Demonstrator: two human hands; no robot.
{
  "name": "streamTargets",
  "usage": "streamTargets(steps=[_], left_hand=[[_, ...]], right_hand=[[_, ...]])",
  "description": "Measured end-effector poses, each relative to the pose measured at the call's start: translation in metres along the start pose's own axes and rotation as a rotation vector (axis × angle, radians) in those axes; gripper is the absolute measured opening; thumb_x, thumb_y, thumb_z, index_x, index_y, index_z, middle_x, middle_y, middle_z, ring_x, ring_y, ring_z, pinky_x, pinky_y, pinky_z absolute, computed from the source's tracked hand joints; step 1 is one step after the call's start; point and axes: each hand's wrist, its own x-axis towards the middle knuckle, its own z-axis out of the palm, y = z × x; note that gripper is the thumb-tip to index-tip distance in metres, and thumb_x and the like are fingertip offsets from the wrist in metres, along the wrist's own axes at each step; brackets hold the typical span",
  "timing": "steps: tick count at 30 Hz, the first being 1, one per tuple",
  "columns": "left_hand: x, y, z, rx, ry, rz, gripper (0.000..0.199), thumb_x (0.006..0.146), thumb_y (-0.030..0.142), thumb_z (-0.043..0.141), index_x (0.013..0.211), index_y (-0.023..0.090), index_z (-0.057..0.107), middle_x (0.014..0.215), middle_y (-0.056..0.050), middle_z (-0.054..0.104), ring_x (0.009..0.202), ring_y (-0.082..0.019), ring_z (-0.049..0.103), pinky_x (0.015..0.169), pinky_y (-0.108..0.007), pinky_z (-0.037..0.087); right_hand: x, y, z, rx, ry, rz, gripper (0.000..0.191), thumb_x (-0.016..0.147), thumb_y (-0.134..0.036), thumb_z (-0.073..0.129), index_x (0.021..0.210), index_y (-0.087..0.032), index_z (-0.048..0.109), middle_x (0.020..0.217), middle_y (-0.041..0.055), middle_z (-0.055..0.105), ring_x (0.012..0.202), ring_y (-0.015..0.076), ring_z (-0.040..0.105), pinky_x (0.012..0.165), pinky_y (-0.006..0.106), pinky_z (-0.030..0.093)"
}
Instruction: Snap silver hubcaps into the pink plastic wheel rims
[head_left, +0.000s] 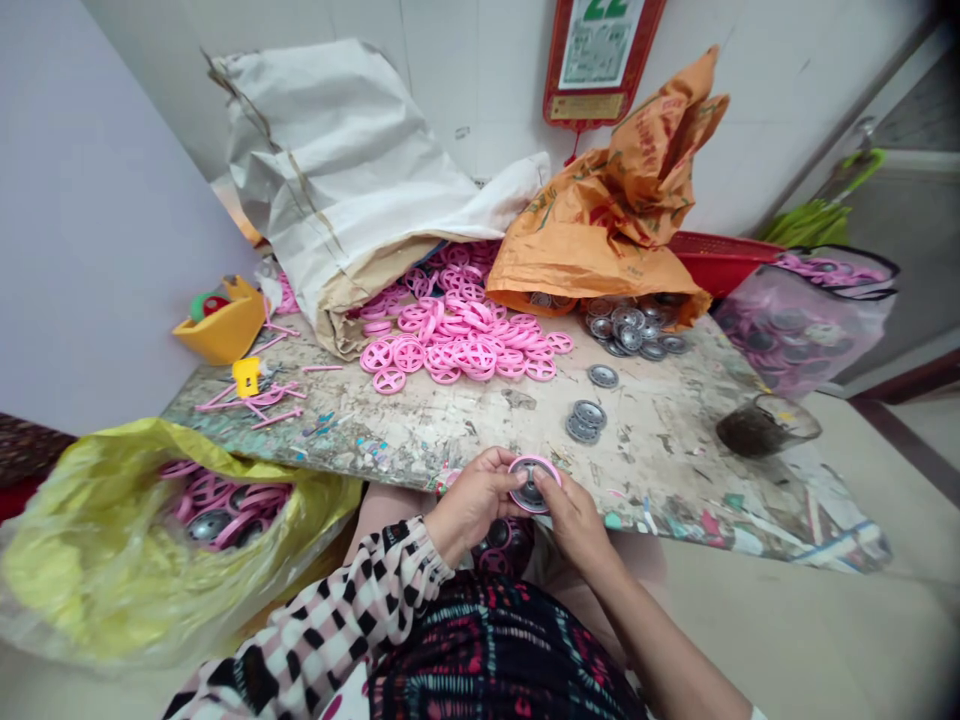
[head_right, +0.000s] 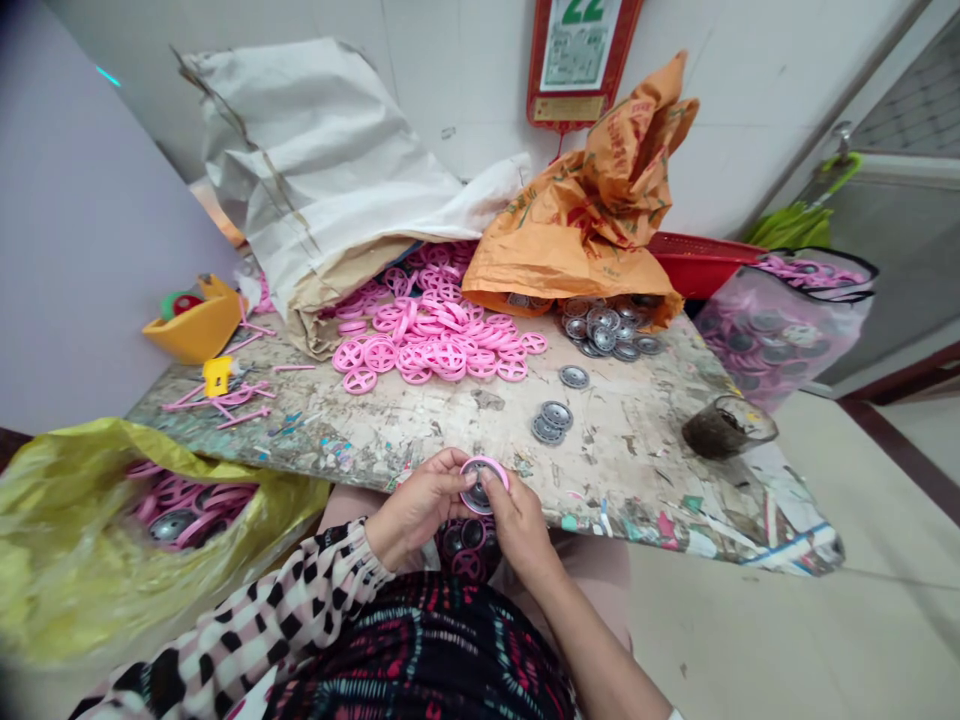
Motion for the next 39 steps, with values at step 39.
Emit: streamTargets(steps=[39], left_hand=[[0.16, 0.129, -0.059, 1.739, 0.446, 0.532, 0.057, 0.074, 0.058, 0.059, 0.123, 0.029, 0.059, 0.124, -0.011, 0.05, 0.111, -0.035, 0.049, 0.093, -0.048, 0.039]], right_hand=[[0.019, 0.047, -0.032, -0.268, -0.04, -0.028, 0.038, 0.088, -0.05, 0.049, 0.094, -0.018, 0.068, 0.074, 0.0042, 0.066, 0.07, 0.0194, 0.061, 0.063, 0.027, 0.047]])
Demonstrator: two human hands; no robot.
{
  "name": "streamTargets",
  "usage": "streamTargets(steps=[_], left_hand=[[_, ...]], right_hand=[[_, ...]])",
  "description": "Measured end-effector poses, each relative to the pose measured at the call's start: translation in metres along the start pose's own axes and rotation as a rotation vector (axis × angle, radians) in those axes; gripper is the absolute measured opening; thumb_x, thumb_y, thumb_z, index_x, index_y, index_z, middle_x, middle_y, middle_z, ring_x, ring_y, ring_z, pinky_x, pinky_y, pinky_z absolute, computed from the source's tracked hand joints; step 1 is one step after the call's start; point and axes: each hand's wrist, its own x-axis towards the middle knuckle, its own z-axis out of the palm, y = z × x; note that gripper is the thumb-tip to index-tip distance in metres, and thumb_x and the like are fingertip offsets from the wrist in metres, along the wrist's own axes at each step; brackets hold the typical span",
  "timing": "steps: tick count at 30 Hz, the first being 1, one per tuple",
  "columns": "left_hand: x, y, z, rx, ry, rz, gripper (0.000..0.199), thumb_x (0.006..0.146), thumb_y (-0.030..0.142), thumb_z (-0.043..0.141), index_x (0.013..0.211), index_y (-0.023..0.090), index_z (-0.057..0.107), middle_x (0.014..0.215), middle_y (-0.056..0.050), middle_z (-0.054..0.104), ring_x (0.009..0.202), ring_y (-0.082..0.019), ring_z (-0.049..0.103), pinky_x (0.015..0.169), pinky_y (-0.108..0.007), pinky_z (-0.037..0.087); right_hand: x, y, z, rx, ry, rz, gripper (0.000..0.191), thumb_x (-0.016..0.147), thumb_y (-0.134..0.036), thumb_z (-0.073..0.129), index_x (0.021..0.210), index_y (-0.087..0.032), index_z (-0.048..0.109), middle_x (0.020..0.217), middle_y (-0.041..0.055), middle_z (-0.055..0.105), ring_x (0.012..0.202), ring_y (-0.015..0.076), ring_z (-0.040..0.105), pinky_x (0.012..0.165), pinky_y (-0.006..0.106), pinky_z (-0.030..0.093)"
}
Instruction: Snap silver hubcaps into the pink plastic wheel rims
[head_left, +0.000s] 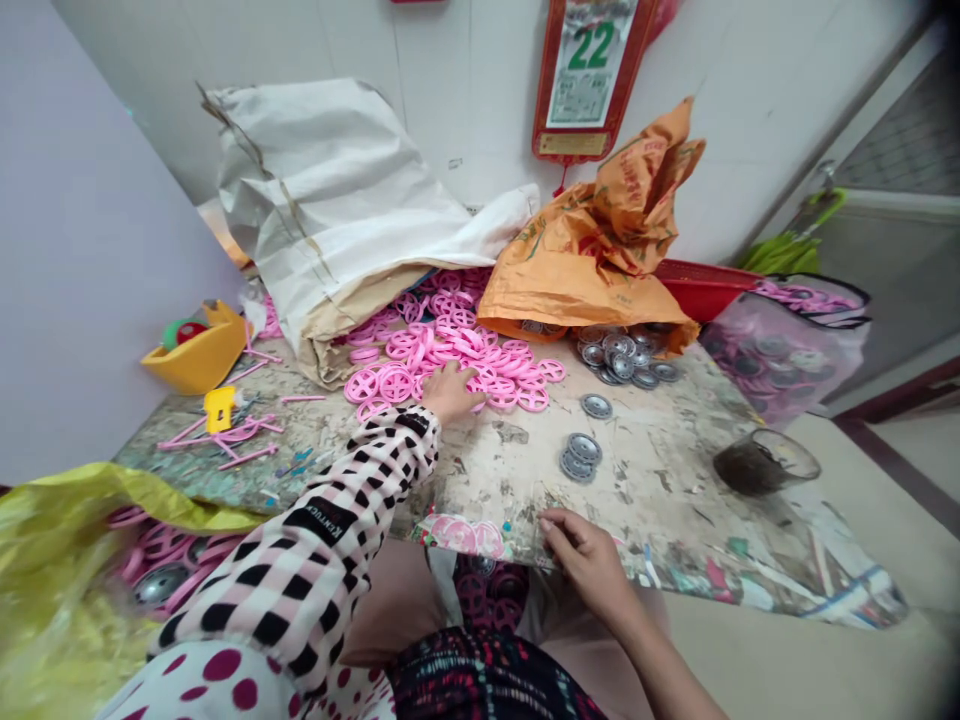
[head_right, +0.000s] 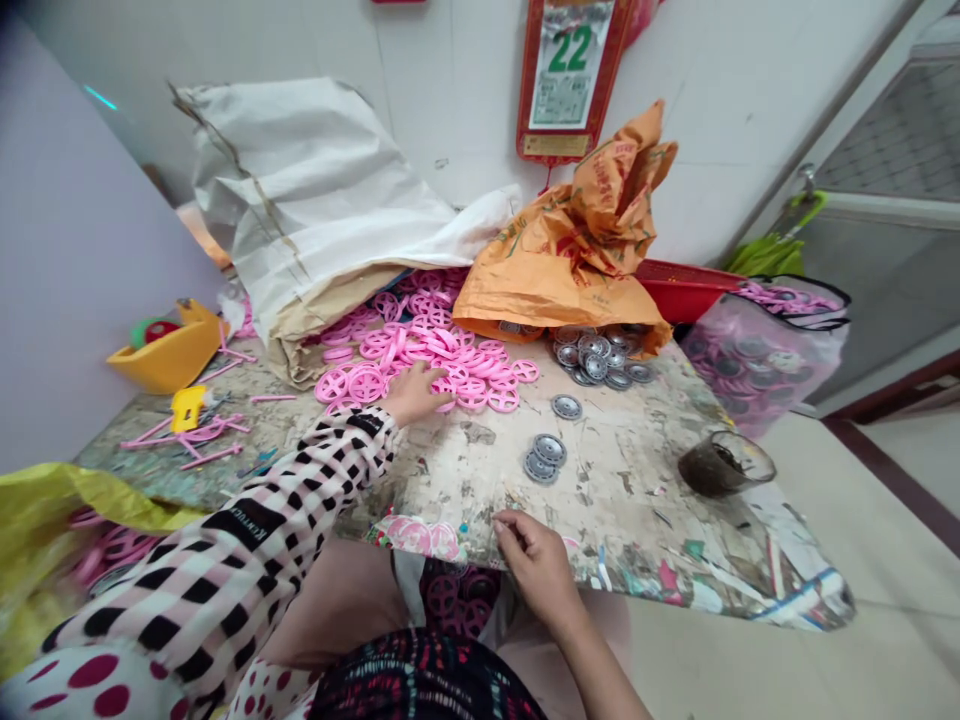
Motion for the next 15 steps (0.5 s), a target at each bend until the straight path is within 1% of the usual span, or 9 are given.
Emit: streamTargets(steps=[1, 3, 6, 9, 11, 15], left_hand=[[0.003, 0.001, 0.001, 0.01, -0.016, -0.002, 0.056, 0.074, 0.057, 0.059, 0.122, 0.028, 0.06, 0.122, -0.011, 0.052, 0.109, -0.035, 0.05, 0.092, -0.046, 0.04], [0.004, 0.002, 0.003, 0.022, -0.009, 0.007, 0.052, 0.077, 0.054, 0.057, 0.122, 0.028, 0.06, 0.118, -0.01, 0.054, 0.107, -0.033, 0.052, 0.091, -0.044, 0.041], [-0.007, 0.007, 0.008, 0.007, 0.018, 0.055, 0.048, 0.081, 0.05, 0.053, 0.122, 0.026, 0.06, 0.116, -0.009, 0.055, 0.103, -0.03, 0.055, 0.09, -0.041, 0.042], [-0.028, 0.012, 0.013, -0.039, 0.028, 0.136, 0.047, 0.082, 0.048, 0.053, 0.122, 0.024, 0.059, 0.116, -0.008, 0.055, 0.102, -0.027, 0.056, 0.091, -0.038, 0.042], [-0.045, 0.014, 0.018, -0.063, 0.031, 0.18, 0.046, 0.082, 0.046, 0.054, 0.121, 0.023, 0.058, 0.115, -0.008, 0.056, 0.104, -0.026, 0.055, 0.092, -0.037, 0.042], [-0.077, 0.009, 0.023, -0.081, 0.083, 0.219, 0.044, 0.082, 0.04, 0.055, 0.121, 0.02, 0.058, 0.116, -0.01, 0.055, 0.109, -0.026, 0.051, 0.096, -0.039, 0.039]], right_hand=[[0.0, 0.0, 0.0, -0.007, 0.003, -0.003, 0.038, 0.088, -0.049, 0.048, 0.094, -0.018, 0.068, 0.074, 0.0043, 0.066, 0.07, 0.0195, 0.061, 0.064, 0.027, 0.047], [0.0, 0.0, 0.0, -0.017, 0.007, -0.009, 0.038, 0.088, -0.049, 0.048, 0.094, -0.018, 0.068, 0.075, 0.0044, 0.067, 0.071, 0.0195, 0.061, 0.066, 0.027, 0.047], [0.0, 0.001, -0.001, -0.024, 0.006, -0.017, 0.037, 0.089, -0.048, 0.047, 0.094, -0.017, 0.068, 0.08, 0.0052, 0.068, 0.075, 0.0197, 0.061, 0.07, 0.028, 0.047], [0.0, 0.001, -0.001, -0.021, 0.005, -0.025, 0.036, 0.088, -0.047, 0.047, 0.094, -0.018, 0.068, 0.087, 0.0061, 0.069, 0.08, 0.0207, 0.062, 0.074, 0.029, 0.048], [0.0, 0.002, -0.002, -0.016, 0.004, -0.029, 0.036, 0.088, -0.047, 0.047, 0.094, -0.018, 0.068, 0.088, 0.0062, 0.069, 0.081, 0.0211, 0.063, 0.074, 0.029, 0.048], [0.0, 0.002, -0.002, -0.019, 0.006, -0.038, 0.035, 0.089, -0.046, 0.047, 0.094, -0.019, 0.067, 0.088, 0.0059, 0.069, 0.083, 0.0213, 0.063, 0.075, 0.03, 0.048]])
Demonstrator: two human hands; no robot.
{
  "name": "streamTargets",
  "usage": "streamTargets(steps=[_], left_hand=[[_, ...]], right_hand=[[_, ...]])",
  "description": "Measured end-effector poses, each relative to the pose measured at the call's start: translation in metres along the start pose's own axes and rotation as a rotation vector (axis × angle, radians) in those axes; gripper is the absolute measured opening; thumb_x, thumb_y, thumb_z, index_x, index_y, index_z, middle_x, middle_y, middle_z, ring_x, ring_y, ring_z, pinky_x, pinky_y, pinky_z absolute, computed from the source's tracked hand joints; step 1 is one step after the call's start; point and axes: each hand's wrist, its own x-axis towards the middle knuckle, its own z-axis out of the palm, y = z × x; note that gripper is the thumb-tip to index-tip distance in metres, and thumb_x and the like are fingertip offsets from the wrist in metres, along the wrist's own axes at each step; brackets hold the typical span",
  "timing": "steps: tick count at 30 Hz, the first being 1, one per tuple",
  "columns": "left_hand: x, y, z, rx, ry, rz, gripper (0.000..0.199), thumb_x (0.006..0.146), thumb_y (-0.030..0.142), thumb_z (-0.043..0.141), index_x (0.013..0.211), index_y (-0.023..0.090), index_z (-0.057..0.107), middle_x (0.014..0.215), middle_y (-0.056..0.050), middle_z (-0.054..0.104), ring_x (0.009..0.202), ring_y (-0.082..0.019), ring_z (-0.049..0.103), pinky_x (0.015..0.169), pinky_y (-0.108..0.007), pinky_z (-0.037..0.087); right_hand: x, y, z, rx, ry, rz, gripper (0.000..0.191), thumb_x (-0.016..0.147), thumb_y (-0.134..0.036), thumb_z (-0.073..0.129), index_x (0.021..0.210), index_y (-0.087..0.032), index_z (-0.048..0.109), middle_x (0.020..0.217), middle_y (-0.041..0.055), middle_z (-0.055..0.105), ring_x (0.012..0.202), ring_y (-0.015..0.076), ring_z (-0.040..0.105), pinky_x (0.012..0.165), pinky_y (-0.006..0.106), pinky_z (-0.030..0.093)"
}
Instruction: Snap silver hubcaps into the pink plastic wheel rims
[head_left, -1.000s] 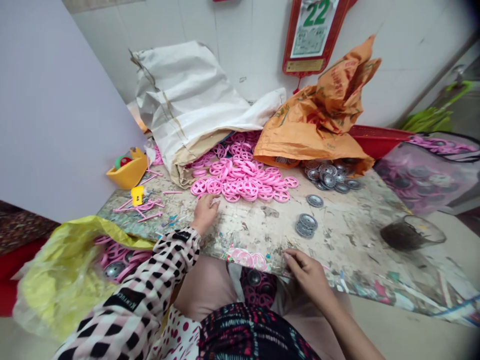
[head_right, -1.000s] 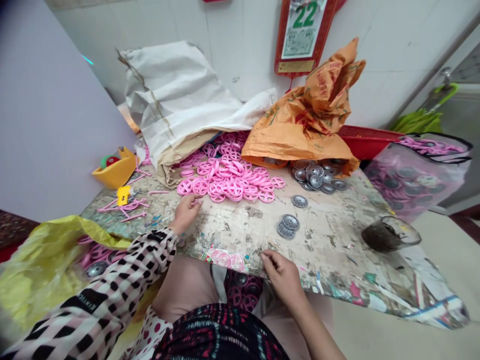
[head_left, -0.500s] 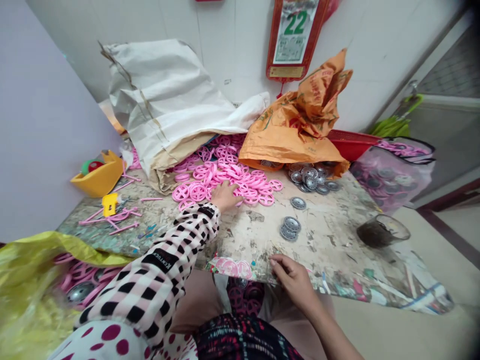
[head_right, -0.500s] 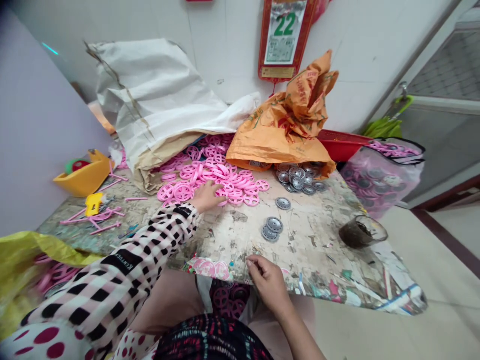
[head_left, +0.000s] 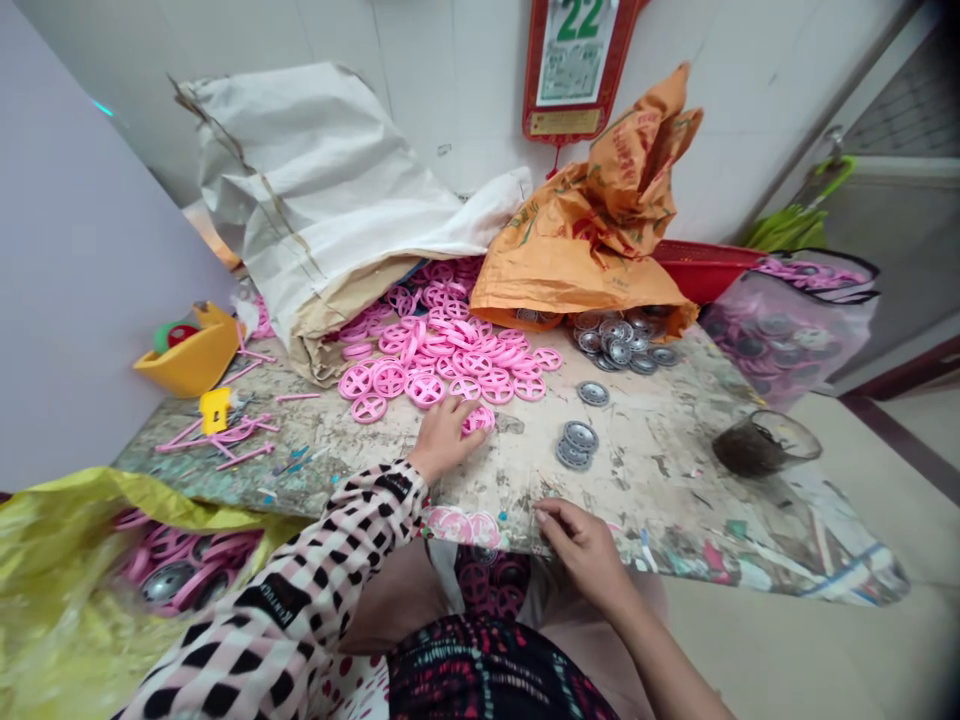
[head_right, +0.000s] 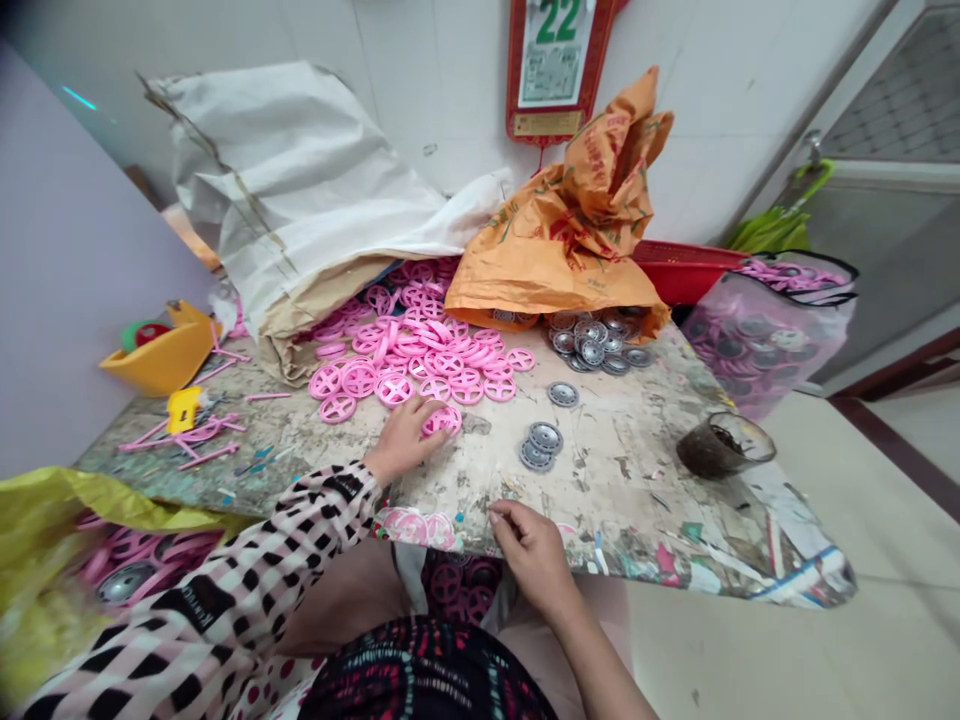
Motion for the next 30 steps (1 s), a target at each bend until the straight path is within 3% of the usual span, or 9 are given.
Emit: streamTargets(steps=[10, 17, 21, 26, 30], left_hand=[[-0.043, 0.002, -0.005, -0.077, 0.006, 0.172, 0.042, 0.083, 0.044, 0.058, 0.119, 0.022, 0.06, 0.124, -0.01, 0.055, 0.113, -0.026, 0.046, 0.101, -0.04, 0.033], [-0.054, 0.012, -0.005, -0.106, -0.03, 0.093, 0.051, 0.079, 0.052, 0.062, 0.122, 0.026, 0.058, 0.124, -0.008, 0.058, 0.113, -0.028, 0.045, 0.102, -0.046, 0.029], [-0.059, 0.013, -0.005, -0.251, -0.097, 0.114, 0.06, 0.079, 0.051, 0.061, 0.132, 0.024, 0.049, 0.134, -0.012, 0.049, 0.121, -0.028, 0.044, 0.104, -0.044, 0.033], [-0.063, 0.011, -0.007, -0.434, 0.06, 0.003, 0.046, 0.089, 0.04, 0.049, 0.131, 0.021, 0.048, 0.129, -0.011, 0.051, 0.124, -0.022, 0.044, 0.107, -0.039, 0.034], [-0.064, 0.007, -0.011, -0.633, 0.227, -0.194, 0.035, 0.092, 0.031, 0.04, 0.123, 0.021, 0.054, 0.12, -0.009, 0.058, 0.115, -0.018, 0.051, 0.104, -0.036, 0.036]], right_hand=[[-0.001, -0.003, 0.0, 0.006, 0.024, -0.017, 0.035, 0.087, -0.046, 0.047, 0.094, -0.019, 0.068, 0.088, 0.0057, 0.07, 0.082, 0.0213, 0.064, 0.075, 0.03, 0.048], [0.001, -0.004, 0.0, 0.028, 0.021, -0.002, 0.034, 0.086, -0.046, 0.049, 0.09, -0.018, 0.068, 0.078, 0.0043, 0.068, 0.07, 0.019, 0.061, 0.065, 0.028, 0.047], [0.005, -0.009, -0.001, 0.073, -0.077, 0.064, 0.035, 0.083, -0.049, 0.05, 0.086, -0.019, 0.068, 0.065, 0.0014, 0.063, 0.057, 0.0158, 0.056, 0.053, 0.025, 0.044], [0.016, -0.015, -0.004, 0.197, -0.079, 0.166, 0.04, 0.08, -0.054, 0.05, 0.087, -0.018, 0.066, 0.063, 0.0001, 0.06, 0.048, 0.013, 0.051, 0.043, 0.023, 0.039], [0.029, -0.015, -0.014, 0.096, 0.029, 0.094, 0.04, 0.08, -0.053, 0.051, 0.089, -0.017, 0.067, 0.066, 0.0017, 0.062, 0.057, 0.0154, 0.056, 0.051, 0.025, 0.042]])
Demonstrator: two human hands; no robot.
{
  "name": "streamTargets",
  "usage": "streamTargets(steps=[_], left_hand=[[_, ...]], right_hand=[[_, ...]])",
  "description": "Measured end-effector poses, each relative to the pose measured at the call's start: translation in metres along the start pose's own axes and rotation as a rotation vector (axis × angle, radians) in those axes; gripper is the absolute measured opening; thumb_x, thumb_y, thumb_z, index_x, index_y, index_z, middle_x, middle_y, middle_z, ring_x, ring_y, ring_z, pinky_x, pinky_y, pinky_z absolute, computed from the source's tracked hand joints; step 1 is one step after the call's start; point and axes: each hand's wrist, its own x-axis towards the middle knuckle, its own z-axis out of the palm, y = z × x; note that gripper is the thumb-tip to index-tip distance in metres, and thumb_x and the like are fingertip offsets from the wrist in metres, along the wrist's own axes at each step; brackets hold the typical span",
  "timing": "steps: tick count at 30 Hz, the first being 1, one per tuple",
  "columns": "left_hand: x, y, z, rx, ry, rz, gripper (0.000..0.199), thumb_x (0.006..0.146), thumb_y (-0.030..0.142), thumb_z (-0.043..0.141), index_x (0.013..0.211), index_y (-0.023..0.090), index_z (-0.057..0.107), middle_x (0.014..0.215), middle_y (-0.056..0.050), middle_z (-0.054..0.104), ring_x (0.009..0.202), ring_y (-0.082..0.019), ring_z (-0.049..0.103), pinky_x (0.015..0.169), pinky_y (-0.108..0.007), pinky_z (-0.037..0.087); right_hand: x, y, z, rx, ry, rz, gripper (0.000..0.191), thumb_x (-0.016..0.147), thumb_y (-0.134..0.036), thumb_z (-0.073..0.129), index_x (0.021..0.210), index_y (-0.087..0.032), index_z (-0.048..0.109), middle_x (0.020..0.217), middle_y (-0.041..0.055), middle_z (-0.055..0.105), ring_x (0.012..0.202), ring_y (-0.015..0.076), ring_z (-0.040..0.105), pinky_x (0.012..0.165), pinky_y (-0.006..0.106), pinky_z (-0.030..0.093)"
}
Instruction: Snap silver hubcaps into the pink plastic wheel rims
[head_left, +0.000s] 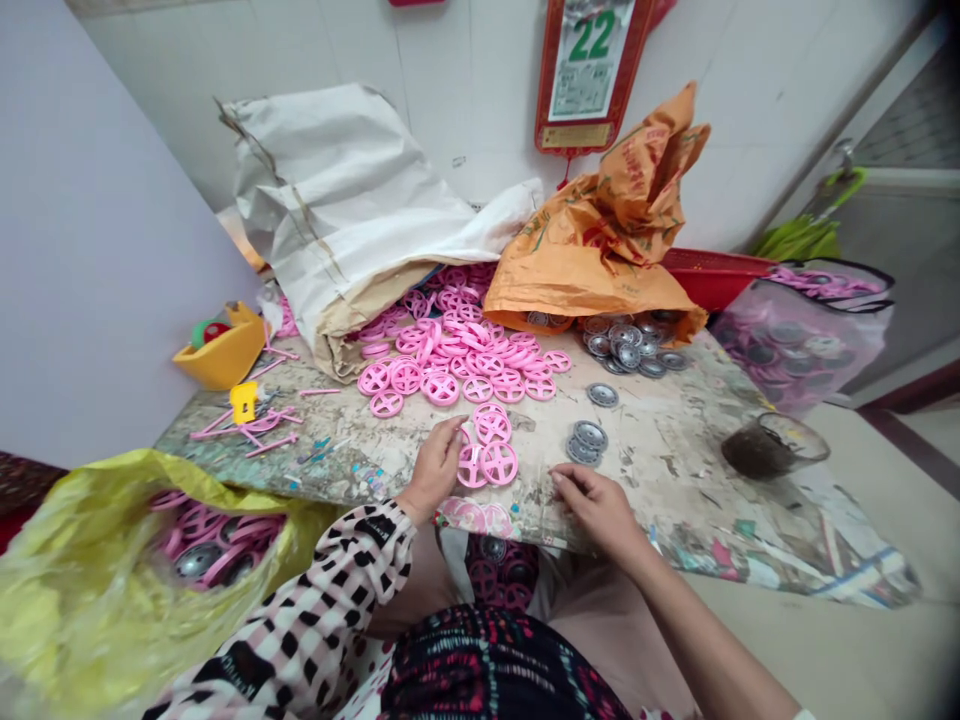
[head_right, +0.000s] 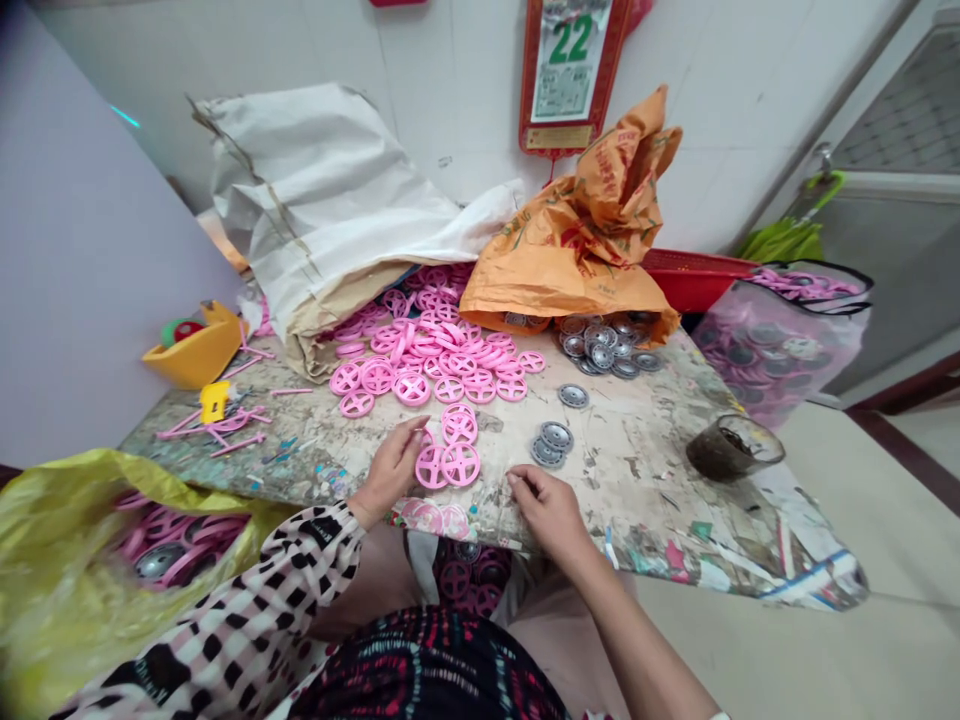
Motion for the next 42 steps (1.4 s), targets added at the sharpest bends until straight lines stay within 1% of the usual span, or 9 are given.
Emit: streamTargets(steps=[6, 14, 18, 22, 28, 32, 35, 39, 42], left_hand=[[0.002, 0.007, -0.009, -0.469, 0.151, -0.329, 0.041, 0.088, 0.041, 0.049, 0.125, 0.021, 0.049, 0.122, -0.009, 0.057, 0.106, -0.018, 0.058, 0.089, -0.03, 0.047], [0.002, 0.023, -0.016, -0.559, 0.195, -0.251, 0.042, 0.089, 0.048, 0.05, 0.123, 0.024, 0.052, 0.131, -0.009, 0.053, 0.117, -0.02, 0.053, 0.1, -0.034, 0.041], [-0.009, 0.046, -0.01, -0.75, 0.12, -0.243, 0.04, 0.087, 0.046, 0.055, 0.12, 0.023, 0.055, 0.127, -0.009, 0.055, 0.116, -0.021, 0.054, 0.104, -0.037, 0.037], [-0.024, 0.066, 0.0, -0.921, -0.022, -0.417, 0.039, 0.086, 0.044, 0.058, 0.12, 0.025, 0.054, 0.126, -0.008, 0.056, 0.116, -0.021, 0.054, 0.096, -0.034, 0.043], [-0.026, 0.069, 0.001, -0.654, -0.07, -0.439, 0.045, 0.073, 0.033, 0.072, 0.115, 0.023, 0.058, 0.12, -0.008, 0.059, 0.1, -0.019, 0.059, 0.073, -0.025, 0.051], [-0.023, 0.063, 0.008, -0.691, -0.16, -0.596, 0.045, 0.066, 0.027, 0.075, 0.107, 0.017, 0.061, 0.09, -0.005, 0.067, 0.069, -0.014, 0.062, 0.059, -0.024, 0.051], [-0.027, 0.061, 0.013, -0.738, -0.208, -0.763, 0.032, 0.065, 0.024, 0.073, 0.093, 0.014, 0.062, 0.068, -0.002, 0.064, 0.055, -0.013, 0.059, 0.05, -0.024, 0.05], [-0.038, 0.064, 0.019, -0.816, -0.205, -0.939, 0.029, 0.068, 0.017, 0.07, 0.095, 0.015, 0.059, 0.072, -0.004, 0.066, 0.058, -0.015, 0.063, 0.054, -0.026, 0.054], [-0.046, 0.066, 0.026, -0.891, -0.253, -1.024, 0.032, 0.071, 0.012, 0.067, 0.101, 0.016, 0.056, 0.077, -0.005, 0.067, 0.063, -0.016, 0.066, 0.057, -0.027, 0.055]], right_hand=[[0.01, -0.02, 0.013, -0.145, 0.025, -0.188, 0.032, 0.086, -0.043, 0.048, 0.091, -0.018, 0.068, 0.085, 0.0056, 0.068, 0.079, 0.0197, 0.062, 0.073, 0.03, 0.047], [0.009, -0.051, 0.055, -0.238, 0.022, -0.449, 0.035, 0.089, -0.032, 0.047, 0.118, -0.017, 0.059, 0.11, 0.0105, 0.061, 0.101, 0.0228, 0.056, 0.089, 0.037, 0.044], [0.011, -0.056, 0.064, -0.04, 0.042, -0.348, 0.041, 0.088, -0.037, 0.05, 0.124, -0.018, 0.054, 0.107, 0.0088, 0.061, 0.082, 0.0178, 0.059, 0.074, 0.031, 0.048], [0.014, -0.043, 0.063, 0.274, 0.025, -0.136, 0.039, 0.082, -0.043, 0.056, 0.11, -0.017, 0.059, 0.075, 0.0007, 0.059, 0.062, 0.0137, 0.054, 0.058, 0.025, 0.045], [0.0, -0.029, 0.036, 0.387, 0.147, -0.009, 0.047, 0.074, -0.047, 0.066, 0.109, -0.017, 0.059, 0.072, -0.0009, 0.055, 0.059, 0.0124, 0.052, 0.053, 0.023, 0.044], [-0.013, -0.034, 0.033, 0.437, -0.017, -0.027, 0.045, 0.077, -0.048, 0.063, 0.111, -0.018, 0.059, 0.071, -0.0011, 0.056, 0.057, 0.012, 0.051, 0.052, 0.023, 0.043], [-0.007, -0.022, 0.021, 0.249, -0.076, -0.053, 0.04, 0.082, -0.05, 0.055, 0.105, -0.018, 0.062, 0.075, 0.0023, 0.06, 0.062, 0.0149, 0.054, 0.057, 0.026, 0.045], [0.025, 0.006, -0.021, -0.365, 0.192, -0.169, 0.035, 0.087, -0.041, 0.046, 0.099, -0.016, 0.067, 0.097, 0.0096, 0.064, 0.091, 0.0235, 0.056, 0.083, 0.036, 0.043], [0.046, 0.015, -0.043, -0.796, 0.236, -0.139, 0.037, 0.088, -0.036, 0.046, 0.112, -0.013, 0.063, 0.106, 0.0137, 0.062, 0.099, 0.0283, 0.053, 0.088, 0.039, 0.038]])
